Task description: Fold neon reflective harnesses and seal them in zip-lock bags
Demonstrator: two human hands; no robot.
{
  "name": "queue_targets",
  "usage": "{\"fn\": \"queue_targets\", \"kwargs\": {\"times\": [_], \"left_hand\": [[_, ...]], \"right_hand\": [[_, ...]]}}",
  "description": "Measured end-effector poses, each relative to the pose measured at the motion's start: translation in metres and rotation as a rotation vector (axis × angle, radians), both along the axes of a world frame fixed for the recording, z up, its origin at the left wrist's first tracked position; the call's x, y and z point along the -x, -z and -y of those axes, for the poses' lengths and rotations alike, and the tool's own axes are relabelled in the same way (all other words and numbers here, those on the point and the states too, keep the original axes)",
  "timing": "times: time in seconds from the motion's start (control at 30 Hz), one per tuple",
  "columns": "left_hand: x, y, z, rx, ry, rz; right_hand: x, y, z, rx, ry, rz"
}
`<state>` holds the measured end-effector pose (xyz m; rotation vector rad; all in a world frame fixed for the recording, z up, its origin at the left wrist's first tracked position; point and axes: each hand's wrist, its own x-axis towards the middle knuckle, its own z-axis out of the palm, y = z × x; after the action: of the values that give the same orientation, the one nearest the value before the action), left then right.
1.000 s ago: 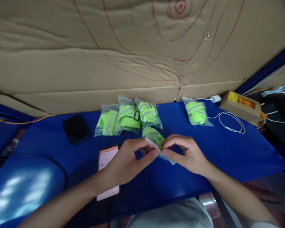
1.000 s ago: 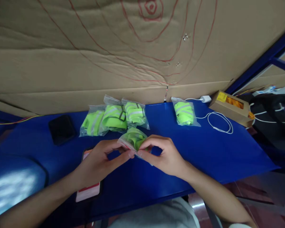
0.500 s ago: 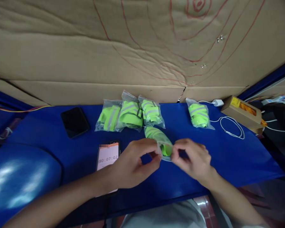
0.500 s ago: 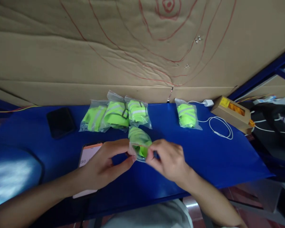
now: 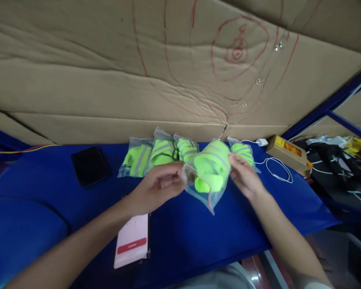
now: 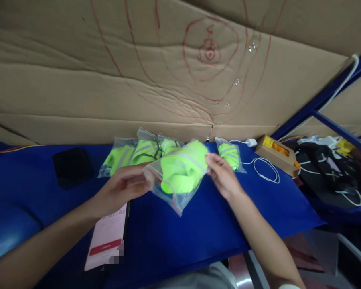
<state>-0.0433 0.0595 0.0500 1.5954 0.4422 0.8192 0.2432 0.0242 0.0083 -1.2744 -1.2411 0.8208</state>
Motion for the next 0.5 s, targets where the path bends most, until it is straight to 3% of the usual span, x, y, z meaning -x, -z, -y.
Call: {"fn": "queue_targets", "kwargs": {"times": [0.07, 0.17, 0.23, 0.33, 0.47, 0.5], "left_hand": [[0.003, -0.003, -0.014, -0.121, -0.072, -0.131], [0.011, -0.001, -0.035, -0.19, -0.284, -0.242], [0.017, 0.001, -0.045, -0.179, -0.379, -0.273], [0.024, 0.003, -0.051, -0.203, -0.422, -0.318], [0.027, 0.009, -0.054, -0.339, -0.423, -0.41], [0.026, 0.012, -0.055, -0.402, -0.435, -0.441]], "right_hand": [[-0.014, -0.017, -0.009, -0.153, 0.193, 0.05], [-0.025, -0.045, -0.021, -0.343, 0.394, 0.265], [-0.026, -0.063, -0.027, -0.45, 0.445, 0.337], [-0.027, -0.088, -0.033, -0.61, 0.531, 0.338], [-0.046, -0.125, -0.041, -0.548, 0.52, 0.511], [-0.054, -0.134, -0.042, -0.608, 0.551, 0.483]]}}
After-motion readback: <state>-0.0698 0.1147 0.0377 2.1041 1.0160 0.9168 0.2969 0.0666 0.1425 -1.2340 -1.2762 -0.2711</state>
